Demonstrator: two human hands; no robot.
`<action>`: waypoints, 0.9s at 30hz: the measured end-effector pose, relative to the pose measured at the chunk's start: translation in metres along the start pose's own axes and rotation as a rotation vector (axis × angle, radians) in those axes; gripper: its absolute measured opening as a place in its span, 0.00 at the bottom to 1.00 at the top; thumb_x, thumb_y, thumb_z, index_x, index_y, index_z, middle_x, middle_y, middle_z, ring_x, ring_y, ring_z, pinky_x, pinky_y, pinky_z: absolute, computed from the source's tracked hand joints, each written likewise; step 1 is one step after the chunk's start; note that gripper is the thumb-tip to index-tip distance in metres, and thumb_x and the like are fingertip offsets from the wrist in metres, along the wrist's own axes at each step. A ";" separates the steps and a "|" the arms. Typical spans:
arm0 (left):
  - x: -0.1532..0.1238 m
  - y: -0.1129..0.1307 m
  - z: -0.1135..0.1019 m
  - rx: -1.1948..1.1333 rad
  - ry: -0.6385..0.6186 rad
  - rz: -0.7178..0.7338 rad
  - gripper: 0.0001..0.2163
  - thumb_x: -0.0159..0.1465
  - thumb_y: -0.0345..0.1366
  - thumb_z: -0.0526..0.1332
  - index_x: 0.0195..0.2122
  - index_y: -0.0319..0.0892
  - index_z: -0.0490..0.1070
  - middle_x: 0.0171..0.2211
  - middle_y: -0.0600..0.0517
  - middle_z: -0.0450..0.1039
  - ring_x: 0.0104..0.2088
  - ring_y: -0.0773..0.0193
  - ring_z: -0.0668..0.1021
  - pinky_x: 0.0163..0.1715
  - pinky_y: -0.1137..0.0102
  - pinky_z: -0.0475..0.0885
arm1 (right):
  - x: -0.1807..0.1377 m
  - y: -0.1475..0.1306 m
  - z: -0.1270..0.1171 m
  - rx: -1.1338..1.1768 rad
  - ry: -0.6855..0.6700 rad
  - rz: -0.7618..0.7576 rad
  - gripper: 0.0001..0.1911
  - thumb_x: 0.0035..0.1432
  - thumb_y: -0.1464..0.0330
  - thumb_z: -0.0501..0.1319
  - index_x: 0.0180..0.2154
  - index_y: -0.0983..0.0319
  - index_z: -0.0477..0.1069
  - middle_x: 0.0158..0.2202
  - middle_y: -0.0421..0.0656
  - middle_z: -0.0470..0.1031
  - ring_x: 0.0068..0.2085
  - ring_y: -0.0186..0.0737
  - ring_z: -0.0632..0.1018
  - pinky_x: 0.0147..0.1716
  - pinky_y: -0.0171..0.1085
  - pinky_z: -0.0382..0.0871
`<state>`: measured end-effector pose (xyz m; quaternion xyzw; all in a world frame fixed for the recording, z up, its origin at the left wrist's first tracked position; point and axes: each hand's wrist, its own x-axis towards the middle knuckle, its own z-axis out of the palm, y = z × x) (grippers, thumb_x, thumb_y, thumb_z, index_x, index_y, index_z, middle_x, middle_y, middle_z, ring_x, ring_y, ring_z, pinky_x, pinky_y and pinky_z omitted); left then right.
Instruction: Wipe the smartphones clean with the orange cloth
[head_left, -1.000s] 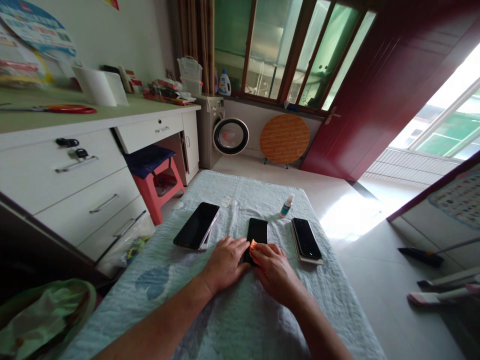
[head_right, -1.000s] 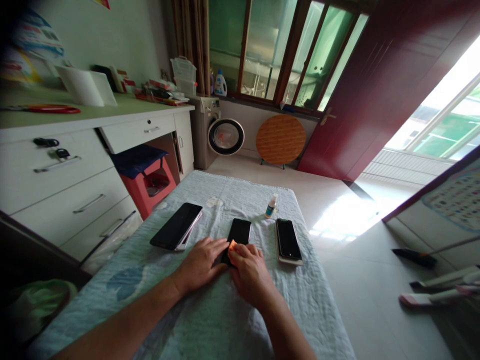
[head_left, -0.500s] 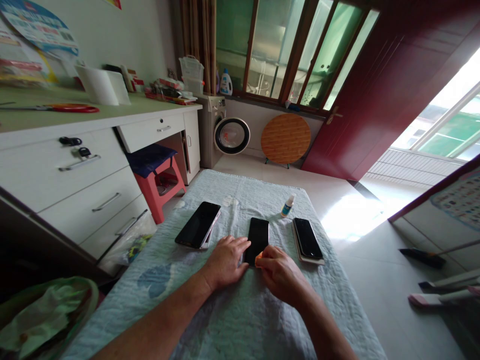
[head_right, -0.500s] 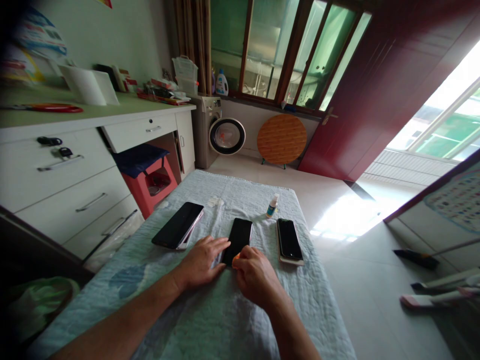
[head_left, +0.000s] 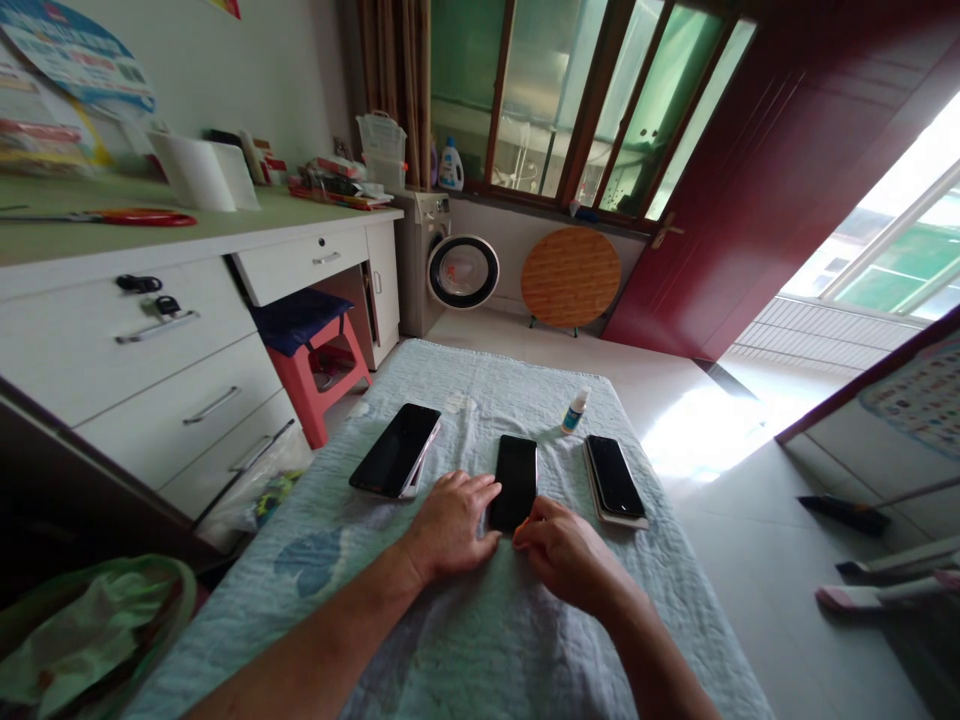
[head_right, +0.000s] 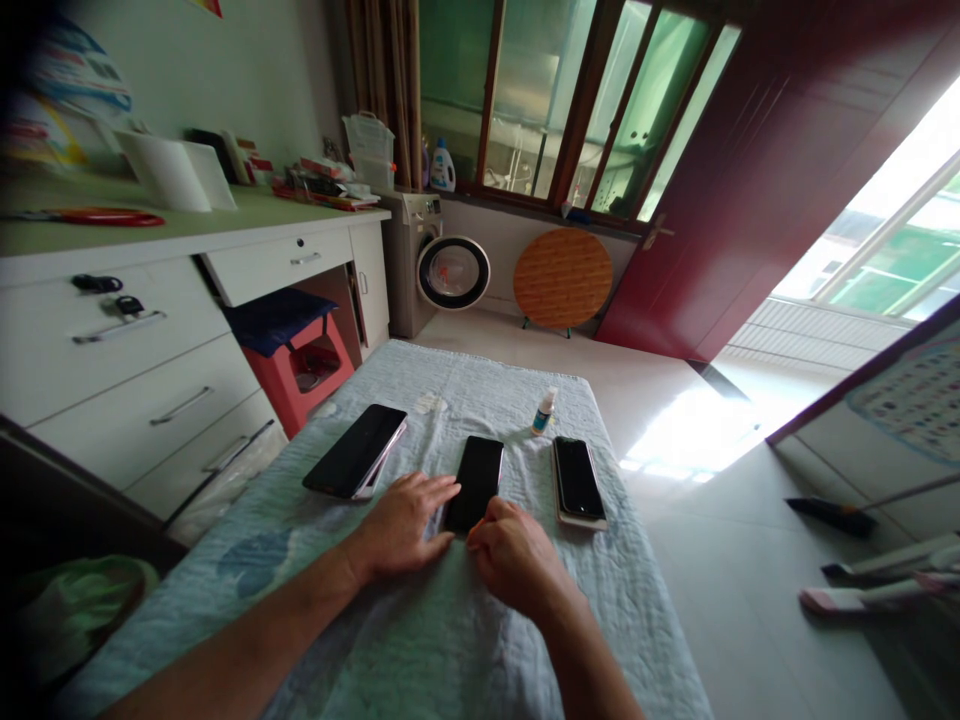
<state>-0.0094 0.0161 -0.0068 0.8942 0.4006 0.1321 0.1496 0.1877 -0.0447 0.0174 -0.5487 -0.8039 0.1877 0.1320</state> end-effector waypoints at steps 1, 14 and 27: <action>0.000 0.000 0.000 0.002 0.003 0.000 0.27 0.58 0.45 0.63 0.58 0.40 0.69 0.59 0.45 0.69 0.54 0.47 0.72 0.58 0.54 0.63 | -0.001 0.002 -0.002 -0.003 -0.011 0.023 0.13 0.54 0.76 0.56 0.32 0.59 0.78 0.33 0.40 0.71 0.36 0.33 0.73 0.36 0.31 0.61; 0.000 0.002 0.003 0.006 0.021 -0.001 0.25 0.60 0.42 0.65 0.58 0.40 0.69 0.60 0.44 0.68 0.55 0.47 0.71 0.58 0.55 0.62 | 0.010 0.015 0.003 0.161 0.321 0.259 0.15 0.61 0.68 0.53 0.38 0.59 0.78 0.36 0.44 0.80 0.39 0.41 0.79 0.39 0.35 0.66; 0.001 0.004 0.008 -0.025 0.040 -0.006 0.27 0.58 0.43 0.66 0.57 0.37 0.68 0.58 0.41 0.69 0.55 0.47 0.71 0.59 0.55 0.62 | 0.016 0.024 0.021 1.014 0.342 0.547 0.16 0.50 0.56 0.61 0.30 0.63 0.71 0.16 0.39 0.72 0.14 0.33 0.69 0.13 0.29 0.57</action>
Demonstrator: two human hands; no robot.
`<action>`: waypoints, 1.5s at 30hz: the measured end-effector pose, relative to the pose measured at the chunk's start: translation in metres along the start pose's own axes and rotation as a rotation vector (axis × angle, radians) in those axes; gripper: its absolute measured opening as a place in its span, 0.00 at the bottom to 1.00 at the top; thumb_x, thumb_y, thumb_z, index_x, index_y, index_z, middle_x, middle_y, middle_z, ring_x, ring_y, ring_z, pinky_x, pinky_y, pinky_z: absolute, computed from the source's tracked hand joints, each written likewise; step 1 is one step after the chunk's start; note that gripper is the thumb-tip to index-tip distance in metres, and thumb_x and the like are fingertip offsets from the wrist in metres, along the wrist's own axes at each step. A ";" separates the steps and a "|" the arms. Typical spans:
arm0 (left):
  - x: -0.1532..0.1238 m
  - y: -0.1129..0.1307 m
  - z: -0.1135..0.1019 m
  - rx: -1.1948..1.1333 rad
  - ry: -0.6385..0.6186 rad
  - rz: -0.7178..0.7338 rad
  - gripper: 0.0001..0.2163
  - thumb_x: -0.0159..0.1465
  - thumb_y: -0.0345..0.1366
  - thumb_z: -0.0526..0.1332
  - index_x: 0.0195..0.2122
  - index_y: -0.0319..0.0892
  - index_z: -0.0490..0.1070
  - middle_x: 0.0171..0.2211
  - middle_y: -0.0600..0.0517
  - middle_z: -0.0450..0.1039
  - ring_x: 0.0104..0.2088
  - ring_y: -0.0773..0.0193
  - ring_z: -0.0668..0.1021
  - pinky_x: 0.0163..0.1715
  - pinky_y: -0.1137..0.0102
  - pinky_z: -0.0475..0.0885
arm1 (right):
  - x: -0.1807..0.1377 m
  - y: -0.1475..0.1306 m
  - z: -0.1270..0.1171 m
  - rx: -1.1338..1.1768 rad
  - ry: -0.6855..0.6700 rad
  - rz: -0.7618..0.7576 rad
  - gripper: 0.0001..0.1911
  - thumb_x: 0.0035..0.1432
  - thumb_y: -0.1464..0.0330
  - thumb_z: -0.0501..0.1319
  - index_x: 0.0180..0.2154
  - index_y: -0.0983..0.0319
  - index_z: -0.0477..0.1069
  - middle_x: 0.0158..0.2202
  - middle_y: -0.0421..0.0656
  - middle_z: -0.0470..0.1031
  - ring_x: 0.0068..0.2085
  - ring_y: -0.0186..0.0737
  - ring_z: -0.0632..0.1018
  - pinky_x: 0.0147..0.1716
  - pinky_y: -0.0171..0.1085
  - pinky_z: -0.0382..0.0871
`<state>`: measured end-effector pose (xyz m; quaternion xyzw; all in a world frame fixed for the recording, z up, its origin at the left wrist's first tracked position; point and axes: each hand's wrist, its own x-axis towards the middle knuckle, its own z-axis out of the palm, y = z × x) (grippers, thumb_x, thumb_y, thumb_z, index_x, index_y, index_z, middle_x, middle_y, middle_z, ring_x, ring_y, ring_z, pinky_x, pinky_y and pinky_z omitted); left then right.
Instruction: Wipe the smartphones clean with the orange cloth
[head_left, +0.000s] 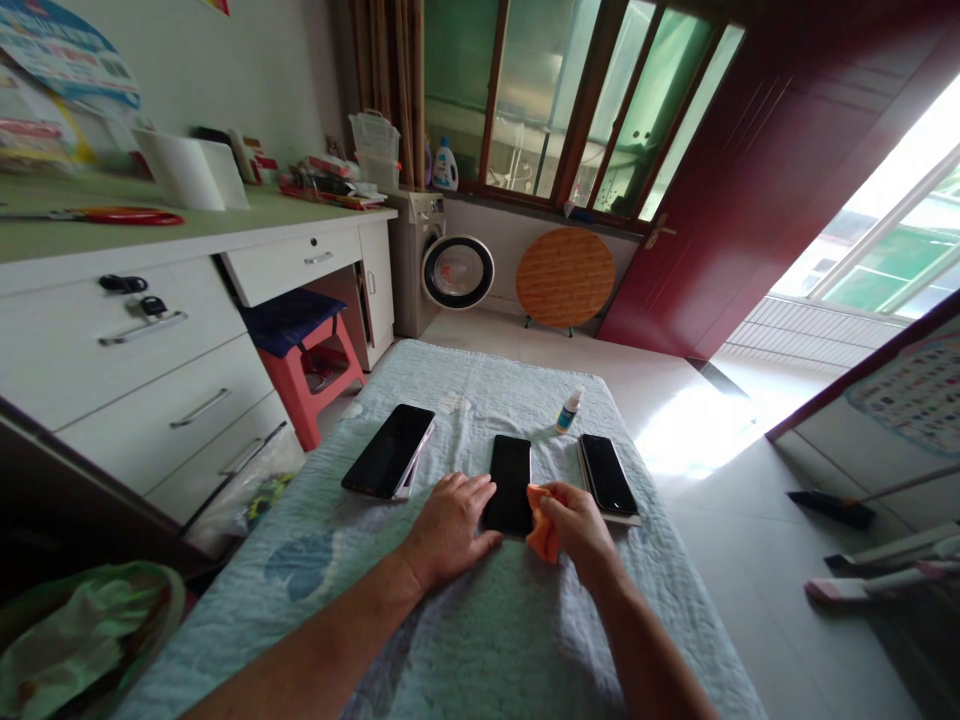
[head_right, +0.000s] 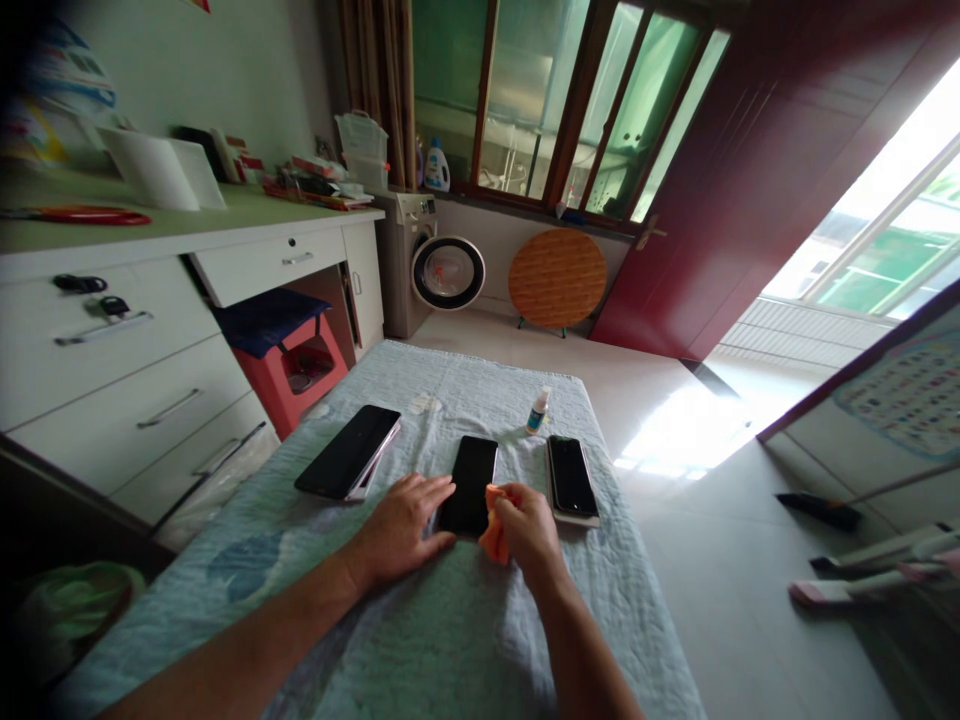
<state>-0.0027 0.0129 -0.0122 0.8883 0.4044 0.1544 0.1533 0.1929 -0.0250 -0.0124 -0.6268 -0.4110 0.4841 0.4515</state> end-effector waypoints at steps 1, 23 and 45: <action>0.000 0.001 0.000 0.001 0.002 -0.002 0.27 0.58 0.43 0.66 0.57 0.37 0.68 0.58 0.41 0.69 0.55 0.47 0.71 0.59 0.55 0.62 | 0.000 0.000 0.000 0.046 -0.007 0.024 0.16 0.49 0.56 0.62 0.29 0.63 0.70 0.15 0.39 0.72 0.13 0.33 0.69 0.12 0.29 0.57; 0.002 0.007 0.003 -0.144 0.148 -0.137 0.15 0.61 0.35 0.60 0.50 0.45 0.66 0.43 0.49 0.74 0.44 0.55 0.78 0.44 0.65 0.72 | -0.006 -0.006 0.018 0.254 -0.174 -0.276 0.14 0.54 0.58 0.67 0.38 0.60 0.79 0.41 0.44 0.77 0.42 0.40 0.76 0.43 0.36 0.72; 0.003 0.008 0.005 -0.717 0.187 -0.330 0.18 0.57 0.27 0.61 0.49 0.41 0.64 0.40 0.51 0.77 0.39 0.61 0.79 0.42 0.68 0.73 | -0.004 -0.007 0.010 0.156 -0.020 -0.301 0.15 0.55 0.56 0.65 0.38 0.61 0.79 0.41 0.44 0.75 0.36 0.38 0.76 0.35 0.35 0.72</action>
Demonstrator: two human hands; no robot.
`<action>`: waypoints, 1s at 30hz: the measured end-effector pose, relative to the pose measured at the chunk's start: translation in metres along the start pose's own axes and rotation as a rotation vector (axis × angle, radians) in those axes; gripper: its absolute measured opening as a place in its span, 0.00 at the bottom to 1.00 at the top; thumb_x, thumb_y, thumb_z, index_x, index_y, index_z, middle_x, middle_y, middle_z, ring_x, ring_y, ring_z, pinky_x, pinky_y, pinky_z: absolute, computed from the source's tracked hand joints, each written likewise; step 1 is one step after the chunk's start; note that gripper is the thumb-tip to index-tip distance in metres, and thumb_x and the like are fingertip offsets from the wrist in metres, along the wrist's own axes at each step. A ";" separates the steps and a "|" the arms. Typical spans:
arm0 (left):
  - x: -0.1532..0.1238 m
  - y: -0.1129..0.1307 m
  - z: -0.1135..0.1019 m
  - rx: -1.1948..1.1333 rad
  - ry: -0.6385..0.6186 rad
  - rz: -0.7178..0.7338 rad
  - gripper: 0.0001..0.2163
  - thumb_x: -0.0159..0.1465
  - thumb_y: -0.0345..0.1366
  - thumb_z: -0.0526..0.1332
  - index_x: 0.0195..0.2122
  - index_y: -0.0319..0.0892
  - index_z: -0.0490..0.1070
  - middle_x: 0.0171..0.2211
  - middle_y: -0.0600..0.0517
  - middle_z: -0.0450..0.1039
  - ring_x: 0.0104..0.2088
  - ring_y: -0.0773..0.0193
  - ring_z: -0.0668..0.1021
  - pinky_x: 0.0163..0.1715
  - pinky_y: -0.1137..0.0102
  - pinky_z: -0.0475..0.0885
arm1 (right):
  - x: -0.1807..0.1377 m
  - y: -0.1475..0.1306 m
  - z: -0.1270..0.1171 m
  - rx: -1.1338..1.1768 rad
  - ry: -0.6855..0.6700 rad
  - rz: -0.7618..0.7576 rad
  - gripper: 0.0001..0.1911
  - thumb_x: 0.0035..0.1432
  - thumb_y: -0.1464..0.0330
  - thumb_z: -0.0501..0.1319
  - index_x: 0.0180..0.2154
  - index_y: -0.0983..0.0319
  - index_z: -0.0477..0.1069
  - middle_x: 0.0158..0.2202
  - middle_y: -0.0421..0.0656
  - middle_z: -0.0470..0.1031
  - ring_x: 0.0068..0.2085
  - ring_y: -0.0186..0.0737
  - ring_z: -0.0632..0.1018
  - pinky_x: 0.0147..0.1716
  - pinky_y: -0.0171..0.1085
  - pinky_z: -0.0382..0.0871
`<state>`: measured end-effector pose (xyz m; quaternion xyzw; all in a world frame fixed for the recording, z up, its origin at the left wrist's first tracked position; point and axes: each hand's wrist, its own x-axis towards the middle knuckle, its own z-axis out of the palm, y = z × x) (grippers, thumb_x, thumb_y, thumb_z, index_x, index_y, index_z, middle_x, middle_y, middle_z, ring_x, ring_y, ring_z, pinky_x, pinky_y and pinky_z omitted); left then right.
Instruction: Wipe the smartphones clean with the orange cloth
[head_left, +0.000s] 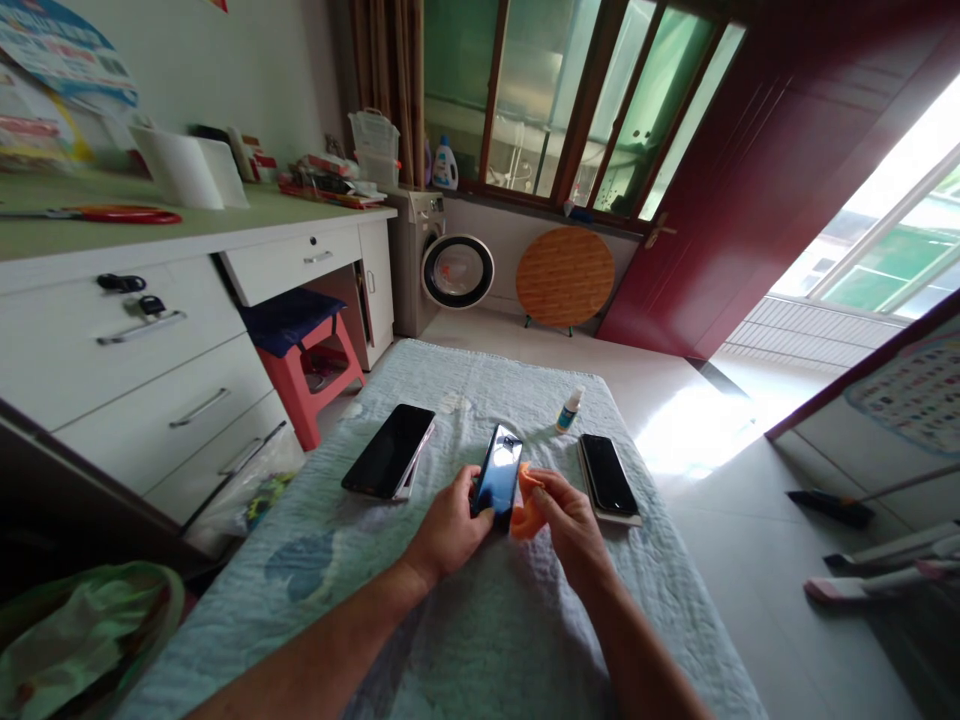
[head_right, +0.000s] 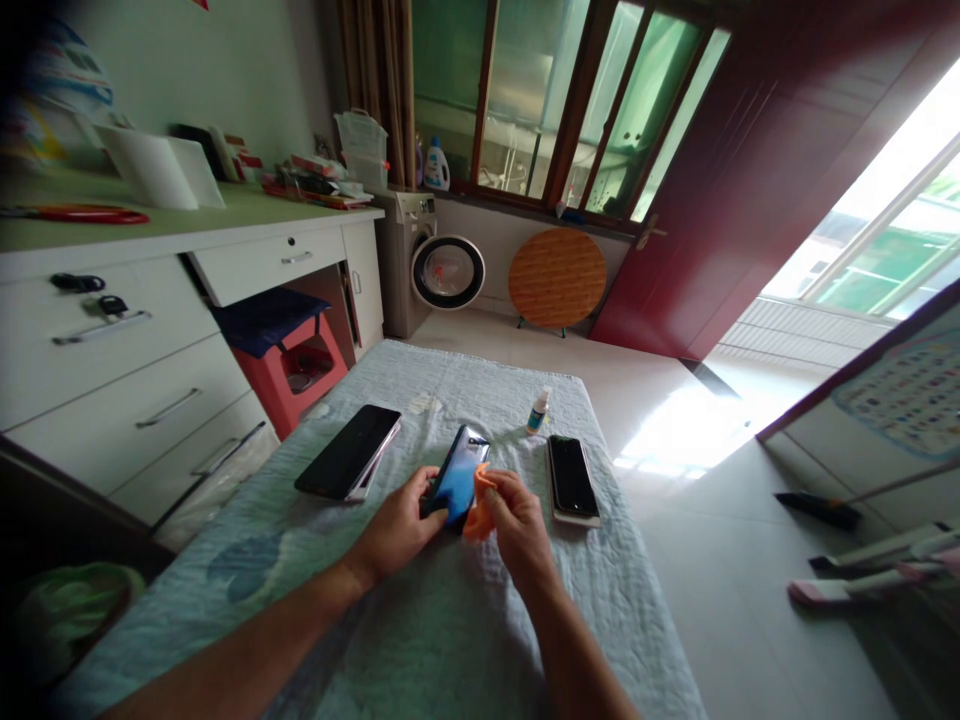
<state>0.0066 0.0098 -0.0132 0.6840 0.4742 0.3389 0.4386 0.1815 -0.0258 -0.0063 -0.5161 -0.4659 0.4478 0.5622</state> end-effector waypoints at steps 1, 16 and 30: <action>0.000 -0.001 0.000 0.007 -0.029 -0.010 0.19 0.57 0.27 0.61 0.50 0.41 0.64 0.40 0.50 0.77 0.38 0.61 0.79 0.41 0.68 0.73 | 0.000 0.001 0.000 -0.028 0.009 -0.026 0.15 0.55 0.57 0.65 0.38 0.60 0.79 0.43 0.45 0.75 0.38 0.39 0.76 0.37 0.36 0.72; -0.006 0.002 -0.005 0.552 -0.150 0.056 0.27 0.57 0.39 0.64 0.57 0.39 0.64 0.50 0.43 0.70 0.48 0.52 0.76 0.48 0.64 0.70 | -0.004 -0.004 -0.002 -0.189 0.123 -0.248 0.12 0.62 0.60 0.59 0.38 0.60 0.77 0.43 0.44 0.75 0.41 0.39 0.76 0.39 0.35 0.71; 0.003 -0.016 -0.004 0.651 -0.108 0.234 0.32 0.59 0.49 0.65 0.61 0.38 0.63 0.61 0.41 0.65 0.59 0.46 0.66 0.59 0.55 0.61 | -0.010 -0.002 0.010 -1.072 -0.299 -0.327 0.16 0.65 0.63 0.54 0.51 0.54 0.74 0.57 0.42 0.71 0.58 0.47 0.66 0.58 0.47 0.58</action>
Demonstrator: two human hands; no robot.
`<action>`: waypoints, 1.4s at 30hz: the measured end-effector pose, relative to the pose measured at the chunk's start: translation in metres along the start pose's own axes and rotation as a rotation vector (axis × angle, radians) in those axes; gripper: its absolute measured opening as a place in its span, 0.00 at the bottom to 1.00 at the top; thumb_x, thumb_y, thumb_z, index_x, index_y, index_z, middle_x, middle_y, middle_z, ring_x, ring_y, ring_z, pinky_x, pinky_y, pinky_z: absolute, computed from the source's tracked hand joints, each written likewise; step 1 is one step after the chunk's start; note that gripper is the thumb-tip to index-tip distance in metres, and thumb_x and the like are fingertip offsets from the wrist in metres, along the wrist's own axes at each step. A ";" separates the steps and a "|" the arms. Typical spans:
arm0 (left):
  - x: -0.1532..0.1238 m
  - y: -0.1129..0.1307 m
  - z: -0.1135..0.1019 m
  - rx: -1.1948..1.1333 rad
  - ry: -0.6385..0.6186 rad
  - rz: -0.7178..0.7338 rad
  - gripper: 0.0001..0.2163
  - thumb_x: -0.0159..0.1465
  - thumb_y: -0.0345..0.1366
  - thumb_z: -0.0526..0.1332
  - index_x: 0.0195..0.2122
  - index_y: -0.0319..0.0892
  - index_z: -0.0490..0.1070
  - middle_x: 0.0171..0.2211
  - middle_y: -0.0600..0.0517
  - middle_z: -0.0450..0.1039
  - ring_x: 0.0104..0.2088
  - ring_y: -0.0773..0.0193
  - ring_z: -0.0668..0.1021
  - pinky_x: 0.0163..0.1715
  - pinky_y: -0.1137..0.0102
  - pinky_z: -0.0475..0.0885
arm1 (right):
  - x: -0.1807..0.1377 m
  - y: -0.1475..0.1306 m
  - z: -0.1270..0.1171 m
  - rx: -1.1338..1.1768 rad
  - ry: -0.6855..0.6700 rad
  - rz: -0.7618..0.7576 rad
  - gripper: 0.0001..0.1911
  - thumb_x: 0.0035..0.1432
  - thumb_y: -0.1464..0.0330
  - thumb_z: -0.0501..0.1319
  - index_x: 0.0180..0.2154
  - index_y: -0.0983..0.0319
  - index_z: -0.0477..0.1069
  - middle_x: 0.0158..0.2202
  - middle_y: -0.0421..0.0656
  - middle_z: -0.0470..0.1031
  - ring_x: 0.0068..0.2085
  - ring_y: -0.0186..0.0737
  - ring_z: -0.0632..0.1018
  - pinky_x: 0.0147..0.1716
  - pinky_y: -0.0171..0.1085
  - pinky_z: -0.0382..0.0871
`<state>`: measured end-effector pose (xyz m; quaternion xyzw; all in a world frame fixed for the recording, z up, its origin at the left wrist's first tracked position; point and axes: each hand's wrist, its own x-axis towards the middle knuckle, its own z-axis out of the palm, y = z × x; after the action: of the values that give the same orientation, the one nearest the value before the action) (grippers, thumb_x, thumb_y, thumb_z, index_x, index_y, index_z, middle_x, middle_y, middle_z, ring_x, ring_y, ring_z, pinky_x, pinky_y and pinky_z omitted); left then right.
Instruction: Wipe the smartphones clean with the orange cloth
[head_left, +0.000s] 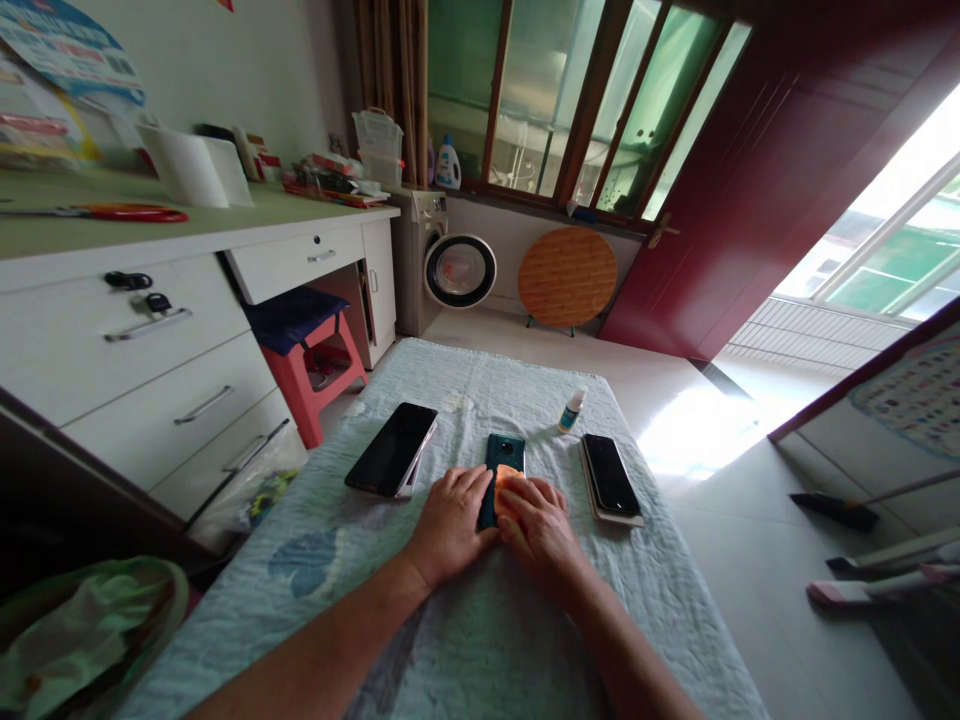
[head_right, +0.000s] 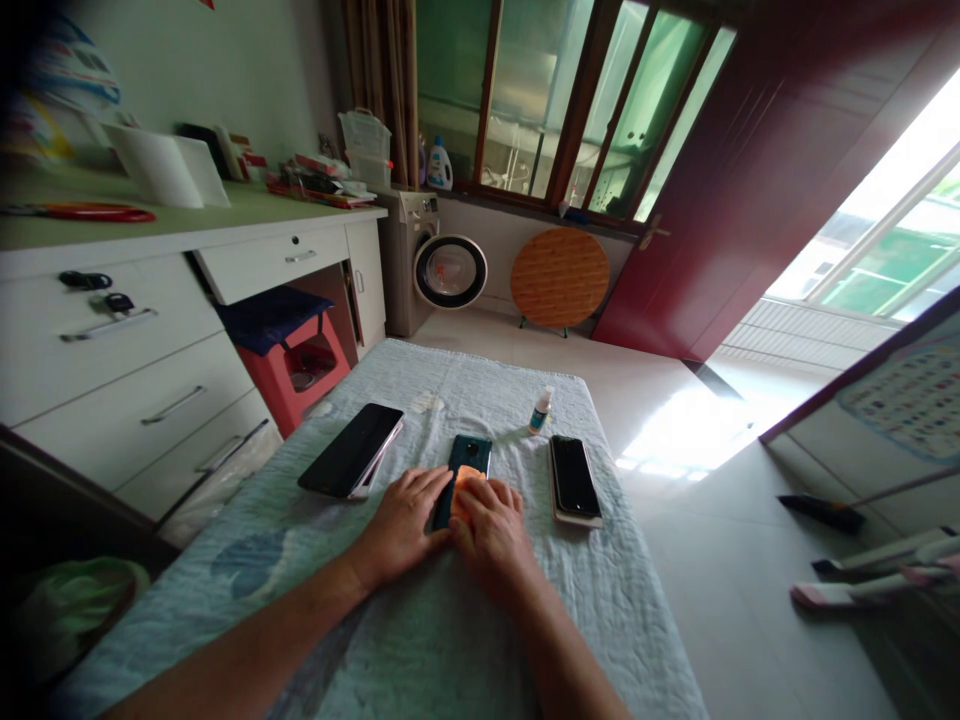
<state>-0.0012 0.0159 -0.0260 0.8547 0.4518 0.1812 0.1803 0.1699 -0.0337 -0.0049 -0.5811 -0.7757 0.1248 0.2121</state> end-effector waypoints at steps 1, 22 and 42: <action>0.000 -0.001 0.001 -0.003 -0.007 0.004 0.32 0.59 0.50 0.64 0.61 0.38 0.63 0.61 0.41 0.65 0.59 0.46 0.66 0.60 0.55 0.61 | 0.000 0.000 0.000 -0.016 -0.030 -0.002 0.17 0.65 0.62 0.54 0.53 0.53 0.72 0.58 0.41 0.70 0.60 0.48 0.64 0.59 0.47 0.56; 0.002 -0.004 -0.002 -0.013 -0.041 0.024 0.31 0.57 0.42 0.66 0.61 0.39 0.64 0.63 0.42 0.62 0.63 0.47 0.64 0.62 0.54 0.59 | 0.005 0.001 0.003 -0.185 -0.204 0.115 0.31 0.66 0.62 0.50 0.68 0.57 0.50 0.70 0.40 0.47 0.70 0.44 0.48 0.66 0.49 0.44; 0.002 -0.006 -0.002 0.003 -0.033 0.070 0.31 0.59 0.50 0.64 0.60 0.37 0.65 0.62 0.39 0.64 0.62 0.47 0.66 0.62 0.54 0.60 | 0.008 0.004 0.003 -0.184 -0.178 0.102 0.32 0.66 0.58 0.52 0.67 0.60 0.53 0.70 0.45 0.48 0.70 0.45 0.49 0.66 0.48 0.44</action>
<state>-0.0049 0.0210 -0.0266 0.8732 0.4188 0.1725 0.1798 0.1702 -0.0249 -0.0082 -0.6233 -0.7692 0.1147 0.0815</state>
